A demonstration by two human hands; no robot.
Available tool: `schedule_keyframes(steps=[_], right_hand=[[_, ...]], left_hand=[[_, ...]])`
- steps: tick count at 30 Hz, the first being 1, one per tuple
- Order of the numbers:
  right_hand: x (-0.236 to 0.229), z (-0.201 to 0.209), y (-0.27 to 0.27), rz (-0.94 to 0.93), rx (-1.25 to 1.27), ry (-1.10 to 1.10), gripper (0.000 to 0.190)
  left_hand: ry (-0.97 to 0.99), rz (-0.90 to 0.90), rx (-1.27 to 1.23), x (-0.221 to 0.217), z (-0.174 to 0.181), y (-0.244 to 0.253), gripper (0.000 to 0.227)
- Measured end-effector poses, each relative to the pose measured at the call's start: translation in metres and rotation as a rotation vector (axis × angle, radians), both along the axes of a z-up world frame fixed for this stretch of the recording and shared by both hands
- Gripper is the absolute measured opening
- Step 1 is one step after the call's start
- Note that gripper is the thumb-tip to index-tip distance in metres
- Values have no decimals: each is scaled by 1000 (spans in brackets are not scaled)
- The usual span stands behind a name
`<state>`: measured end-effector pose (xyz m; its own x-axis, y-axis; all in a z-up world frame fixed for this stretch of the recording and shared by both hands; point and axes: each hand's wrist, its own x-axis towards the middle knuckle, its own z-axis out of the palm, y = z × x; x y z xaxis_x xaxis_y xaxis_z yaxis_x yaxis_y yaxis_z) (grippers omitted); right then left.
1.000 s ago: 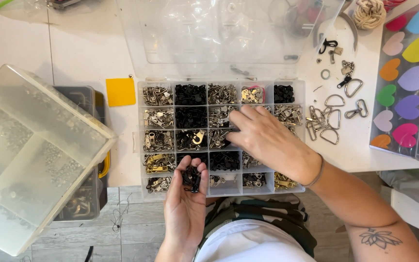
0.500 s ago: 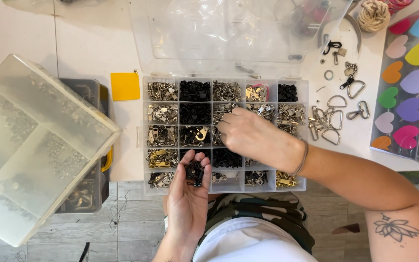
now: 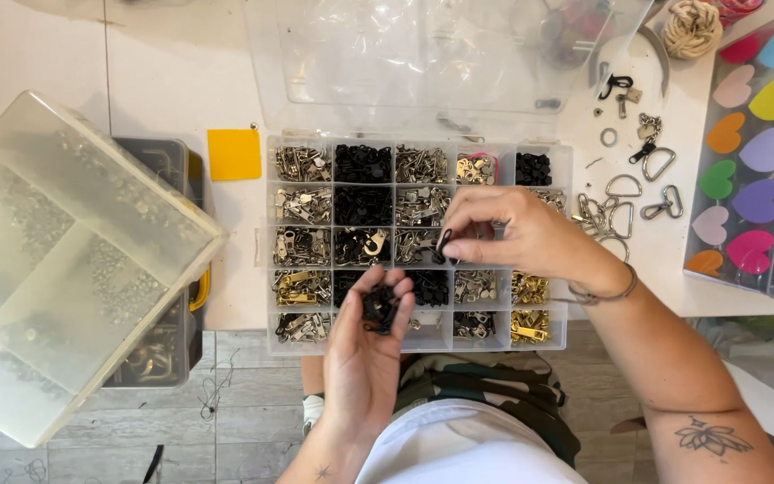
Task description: Sorting various metal hardware components like D-rings and clips into a multi-compartment organizer box
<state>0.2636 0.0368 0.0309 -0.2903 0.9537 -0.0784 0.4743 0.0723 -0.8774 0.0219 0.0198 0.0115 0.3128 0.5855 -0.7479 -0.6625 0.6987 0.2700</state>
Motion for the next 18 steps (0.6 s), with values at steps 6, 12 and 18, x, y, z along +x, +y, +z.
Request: schedule_keyframes(steps=[6,12,18], right_hand=[[-28,17,-9,23,-53,96,23],[-20,7,3,-16,400,-413,13],[-44,-5,14,165,441,-781,23]], left_hand=[[-70,-100,28,24,-3,-4,48],[-79,72,-105,16,-6,-3,35],[-52,209,-183,2,6,5,29]])
